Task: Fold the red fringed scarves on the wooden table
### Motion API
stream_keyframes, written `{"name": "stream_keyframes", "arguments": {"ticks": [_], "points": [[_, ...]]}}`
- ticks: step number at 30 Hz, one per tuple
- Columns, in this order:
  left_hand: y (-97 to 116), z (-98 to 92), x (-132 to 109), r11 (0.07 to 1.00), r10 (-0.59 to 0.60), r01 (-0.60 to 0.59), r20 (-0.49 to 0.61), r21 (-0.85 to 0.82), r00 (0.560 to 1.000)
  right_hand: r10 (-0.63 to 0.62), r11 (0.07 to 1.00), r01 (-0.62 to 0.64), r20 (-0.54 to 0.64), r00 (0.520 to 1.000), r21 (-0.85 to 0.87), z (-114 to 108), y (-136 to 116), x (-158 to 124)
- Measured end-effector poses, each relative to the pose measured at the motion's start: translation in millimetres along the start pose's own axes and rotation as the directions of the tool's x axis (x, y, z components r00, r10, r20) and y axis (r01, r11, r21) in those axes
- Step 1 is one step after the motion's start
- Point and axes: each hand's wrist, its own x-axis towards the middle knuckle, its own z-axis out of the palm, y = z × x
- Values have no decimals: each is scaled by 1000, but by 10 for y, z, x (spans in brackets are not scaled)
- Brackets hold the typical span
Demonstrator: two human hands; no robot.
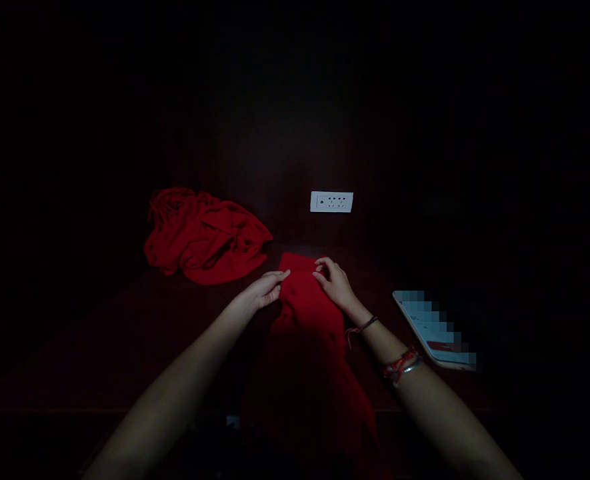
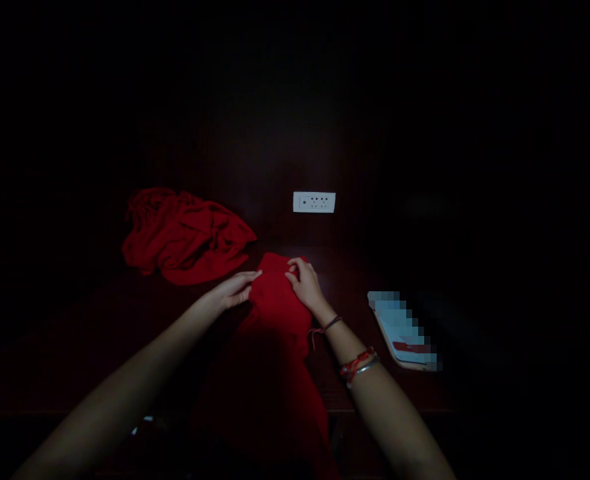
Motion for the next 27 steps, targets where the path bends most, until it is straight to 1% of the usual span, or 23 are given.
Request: {"name": "stream_keyframes", "arguments": {"ticks": [1,3,4,5,7,8,9,10,11,12,13,14,15,17,20,23,25,27], "points": [[-31,26,13,999,-32,31,-28,-15,999,70,995,-71,-27,997,-64,-12,27,-5],[-90,72,30,995,-103,103,-70,2,992,241,957,-248,-63,968,-153,-35,96,-17],[-110,86,35,991,-107,114,-101,64,989,318,933,-321,-47,947,-163,-43,135,-22],[-121,91,36,984,-94,113,-135,139,986,371,917,-368,-5,928,-157,-46,175,-26],[-102,69,25,956,-41,99,-208,275,977,395,915,-384,82,915,-125,-38,248,-29],[-72,46,13,946,-19,95,-240,309,971,380,923,-370,96,920,-107,-27,279,-29],[-30,20,-6,938,23,72,-267,340,964,357,932,-349,84,930,-93,-14,304,-29],[20,-4,-30,919,93,28,-287,392,954,330,942,-325,58,942,-84,-1,322,-30],[74,-20,-59,877,182,-23,-287,480,940,310,948,-307,30,950,-81,12,332,-30],[126,-24,-91,809,264,-69,-256,583,930,301,950,-300,8,953,-85,21,334,-31],[168,-15,-125,724,320,-104,-199,682,926,299,950,-299,-6,954,-94,27,328,-31],[198,6,-156,634,346,-128,-131,763,929,301,948,-301,-14,953,-106,29,316,-30],[212,36,-183,559,337,-136,-73,818,939,306,945,-306,-19,952,-118,27,298,-26],[197,103,-213,484,278,-123,-19,866,960,325,936,-326,-26,945,-133,16,258,-9],[127,162,-198,430,257,-95,-21,898,966,376,914,-373,-11,926,-156,-1,222,51],[77,164,-152,419,237,-79,-25,905,971,451,875,-442,2,893,-200,9,241,147],[64,160,-127,429,246,-92,-18,899,969,489,852,-480,-6,872,-208,29,279,216],[57,158,-107,472,269,-121,-12,873,963,508,849,-504,-20,861,-160,45,326,276]]}}
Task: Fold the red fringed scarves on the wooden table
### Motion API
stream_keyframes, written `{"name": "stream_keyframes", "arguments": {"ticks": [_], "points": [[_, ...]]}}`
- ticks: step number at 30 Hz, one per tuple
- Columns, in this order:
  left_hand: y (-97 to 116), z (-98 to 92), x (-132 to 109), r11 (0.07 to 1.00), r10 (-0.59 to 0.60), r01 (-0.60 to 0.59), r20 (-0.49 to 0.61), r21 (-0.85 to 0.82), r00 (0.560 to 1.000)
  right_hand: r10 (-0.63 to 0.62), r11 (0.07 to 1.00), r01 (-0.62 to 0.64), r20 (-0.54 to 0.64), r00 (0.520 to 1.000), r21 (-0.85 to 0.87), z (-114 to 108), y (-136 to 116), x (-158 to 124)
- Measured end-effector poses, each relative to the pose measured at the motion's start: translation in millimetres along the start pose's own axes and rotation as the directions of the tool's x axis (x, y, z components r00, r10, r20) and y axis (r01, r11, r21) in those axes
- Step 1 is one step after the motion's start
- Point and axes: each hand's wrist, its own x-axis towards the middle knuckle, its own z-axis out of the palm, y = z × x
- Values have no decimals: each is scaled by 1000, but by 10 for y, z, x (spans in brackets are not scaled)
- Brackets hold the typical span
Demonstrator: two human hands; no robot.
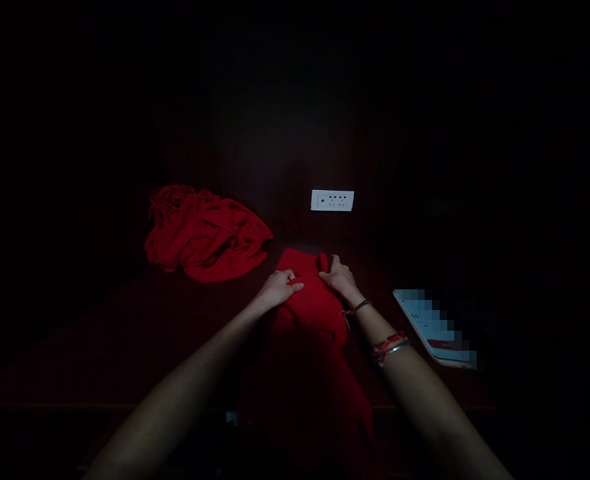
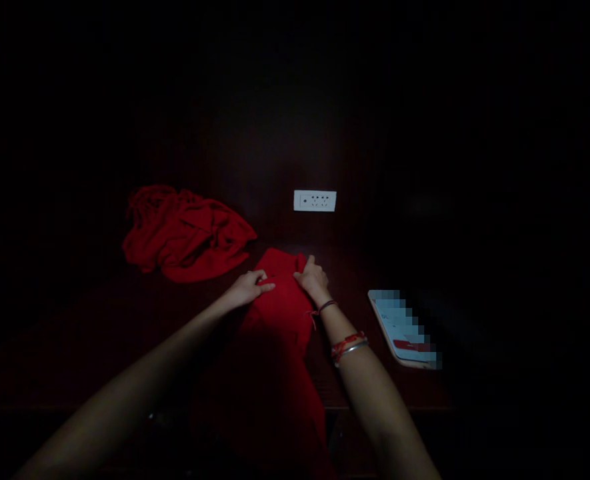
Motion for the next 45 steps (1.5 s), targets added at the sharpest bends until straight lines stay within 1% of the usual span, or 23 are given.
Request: {"name": "stream_keyframes", "arguments": {"ticks": [3,5,7,8,11,13,15,16,17,19,20,21,22,24,27,29,30,32,34,38,41,43,45], "points": [[-26,24,35,984,-23,13,-58,-178,998,19,966,-13,-22,1000,258,14,29,83],[-66,54,67,935,-66,27,-99,-353,993,47,911,-40,-6,999,410,20,51,105],[-119,91,100,894,-108,52,-102,-445,989,94,890,-100,36,995,445,24,63,94],[-145,106,114,899,-121,71,-89,-432,989,118,890,-130,54,992,438,22,60,76],[-188,89,130,964,-102,74,-99,-254,990,147,943,-160,67,987,290,-42,-8,-31],[-184,10,116,987,-37,9,-171,-161,985,111,991,-113,39,993,66,-151,-99,-146],[-172,-92,83,996,17,-37,-218,-84,976,49,988,-44,31,998,-148,-291,-199,-290],[-171,-135,62,998,24,-35,-183,-55,983,27,978,-12,72,997,-209,-357,-242,-368],[-175,-164,42,999,17,-21,-109,-40,994,12,968,28,158,987,-248,-411,-276,-443],[-197,-170,9,997,-12,18,85,-68,996,6,952,108,370,929,-285,-467,-313,-567],[-212,-150,2,994,-24,40,153,-106,988,10,948,132,440,898,-291,-465,-316,-607],[-226,-120,0,986,-33,62,180,-156,983,11,947,143,472,881,-289,-447,-310,-629],[-237,-86,5,972,-45,84,175,-218,984,-1,951,144,466,885,-272,-417,-297,-634],[-243,-26,29,908,-96,147,145,-393,985,-80,978,144,364,928,-153,-338,-260,-601],[-220,9,78,660,-127,188,139,-728,982,-179,970,145,166,970,197,-230,-207,-503],[-206,12,104,503,-95,151,119,-851,988,-167,915,105,128,978,391,-175,-177,-445],[-208,14,113,462,-72,135,114,-876,991,-156,891,80,136,978,448,-151,-160,-422],[-241,17,125,449,-40,139,136,-883,990,-130,876,43,149,980,481,-114,-119,-389],[-308,-3,130,474,-21,182,195,-861,981,-94,901,16,159,983,433,-97,-73,-372],[-436,-160,121,612,69,227,337,-757,939,-60,987,30,186,981,157,-131,-36,-380],[-423,-279,95,689,118,237,429,-685,895,-85,996,88,175,981,-14,-167,-73,-416],[-371,-291,77,677,74,287,449,-678,890,-98,993,106,152,984,-49,-179,-103,-442],[-328,-252,71,608,27,329,433,-722,901,-111,991,120,133,985,-61,-187,-120,-456]]}}
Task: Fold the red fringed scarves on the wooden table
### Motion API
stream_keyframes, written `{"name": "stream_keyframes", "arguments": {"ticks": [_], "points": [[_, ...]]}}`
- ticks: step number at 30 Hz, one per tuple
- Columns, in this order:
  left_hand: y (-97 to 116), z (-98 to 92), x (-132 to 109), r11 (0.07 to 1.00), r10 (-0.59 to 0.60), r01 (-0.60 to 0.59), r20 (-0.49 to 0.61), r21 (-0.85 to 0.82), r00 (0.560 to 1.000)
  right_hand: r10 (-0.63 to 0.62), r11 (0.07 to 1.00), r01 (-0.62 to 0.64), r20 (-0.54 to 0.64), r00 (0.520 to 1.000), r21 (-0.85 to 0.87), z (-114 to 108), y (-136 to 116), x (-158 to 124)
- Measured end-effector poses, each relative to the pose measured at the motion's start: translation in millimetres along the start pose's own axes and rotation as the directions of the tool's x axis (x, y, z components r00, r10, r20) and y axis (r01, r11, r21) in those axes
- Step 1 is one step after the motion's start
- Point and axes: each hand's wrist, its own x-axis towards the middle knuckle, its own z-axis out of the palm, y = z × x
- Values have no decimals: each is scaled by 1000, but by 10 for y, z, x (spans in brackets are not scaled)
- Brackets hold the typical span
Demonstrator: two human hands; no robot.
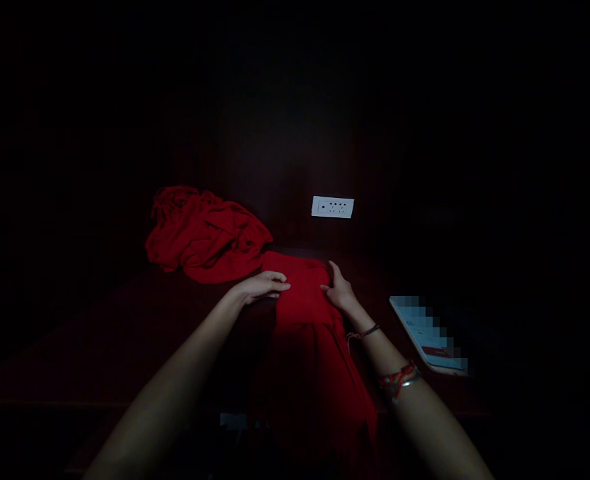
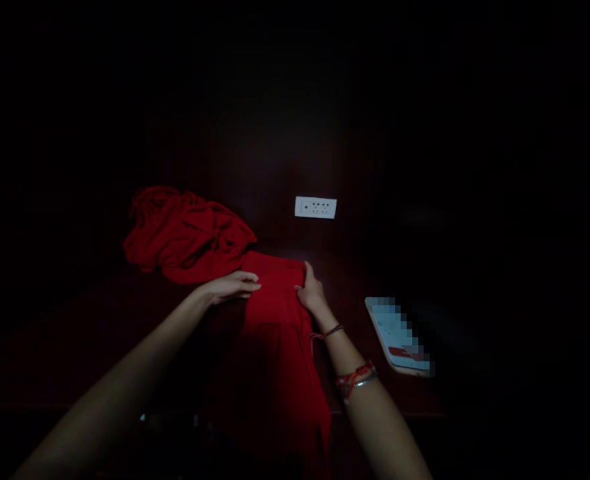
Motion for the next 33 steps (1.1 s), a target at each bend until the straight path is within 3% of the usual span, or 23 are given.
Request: {"name": "stream_keyframes", "arguments": {"ticks": [5,8,11,14,17,20,24,26,28,31,33], "points": [[-107,8,86,939,97,-106,-45,-328,994,-12,998,16,-63,998,64,-15,47,64],[-145,-47,101,916,144,-138,-14,-377,990,35,973,-6,-120,992,230,5,102,124],[-149,-85,81,945,36,-30,12,-325,999,59,902,-27,-61,996,431,42,138,134],[-152,-118,54,957,-75,77,19,-279,997,2,867,-5,7,1000,498,77,141,118],[-170,-160,41,937,-58,78,69,-341,996,-36,924,31,5,999,380,67,103,111],[-199,-193,53,926,27,27,135,-378,990,-65,987,65,-5,998,148,-49,10,22],[-228,-193,106,946,58,-30,77,-322,995,-176,978,168,-63,982,-120,-305,-180,-451],[-224,-170,127,970,32,-22,35,-244,999,-230,958,237,62,971,-163,-369,-284,-777],[-209,-143,123,990,25,-24,5,-139,1000,-207,930,245,158,965,-274,-348,-369,-1041],[-195,-133,75,994,56,-48,75,-100,996,-193,889,219,103,976,-403,-227,-399,-1188],[-204,-152,39,989,66,-48,127,-143,990,-182,903,179,29,983,-390,-175,-335,-1142]]}}
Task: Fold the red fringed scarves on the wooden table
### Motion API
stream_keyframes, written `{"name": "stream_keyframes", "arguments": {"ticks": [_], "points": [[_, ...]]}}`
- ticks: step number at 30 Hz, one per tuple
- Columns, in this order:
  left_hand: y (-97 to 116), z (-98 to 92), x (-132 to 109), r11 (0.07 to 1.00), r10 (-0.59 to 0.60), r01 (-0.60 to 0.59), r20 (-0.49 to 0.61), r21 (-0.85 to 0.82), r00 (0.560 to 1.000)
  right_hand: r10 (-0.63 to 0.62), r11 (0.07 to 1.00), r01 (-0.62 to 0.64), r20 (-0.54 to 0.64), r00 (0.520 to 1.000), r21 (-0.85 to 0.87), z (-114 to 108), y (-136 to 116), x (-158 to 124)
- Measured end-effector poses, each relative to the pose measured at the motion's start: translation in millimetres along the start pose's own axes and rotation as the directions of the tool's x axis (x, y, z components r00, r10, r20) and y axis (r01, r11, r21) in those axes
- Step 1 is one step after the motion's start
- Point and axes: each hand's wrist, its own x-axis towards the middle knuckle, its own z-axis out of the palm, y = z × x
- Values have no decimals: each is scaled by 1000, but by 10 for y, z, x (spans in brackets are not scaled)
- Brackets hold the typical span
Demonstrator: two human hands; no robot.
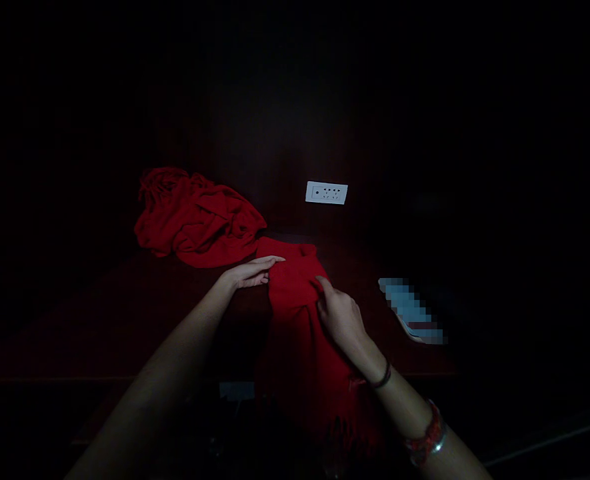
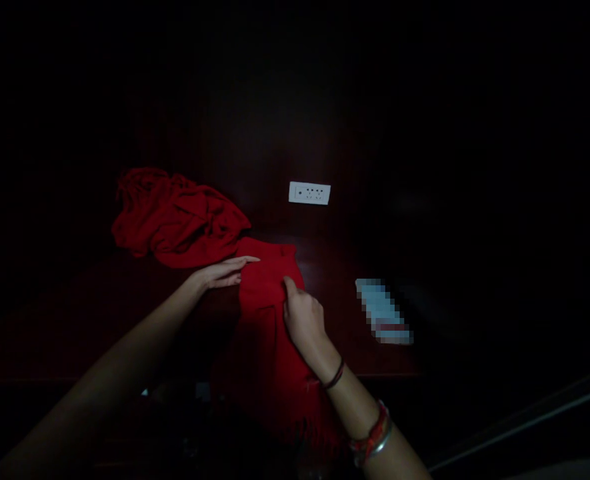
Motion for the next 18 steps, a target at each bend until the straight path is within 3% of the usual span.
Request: {"name": "stream_keyframes", "arguments": {"ticks": [5,9,12,15,18], "points": [[-38,-58,16,999,37,-37,47,-10,998,80,946,-55,-68,994,318,27,379,225],[-32,-86,94,992,120,-117,-59,46,991,228,853,-150,-99,969,499,16,645,422],[-37,-136,116,974,106,-80,-114,213,988,272,842,-210,-55,961,497,56,684,457],[-22,-189,95,908,109,-52,-115,416,987,197,888,-195,39,980,416,82,622,345],[54,-163,49,876,131,-65,-106,478,986,136,902,-149,60,989,405,52,560,210]]}}
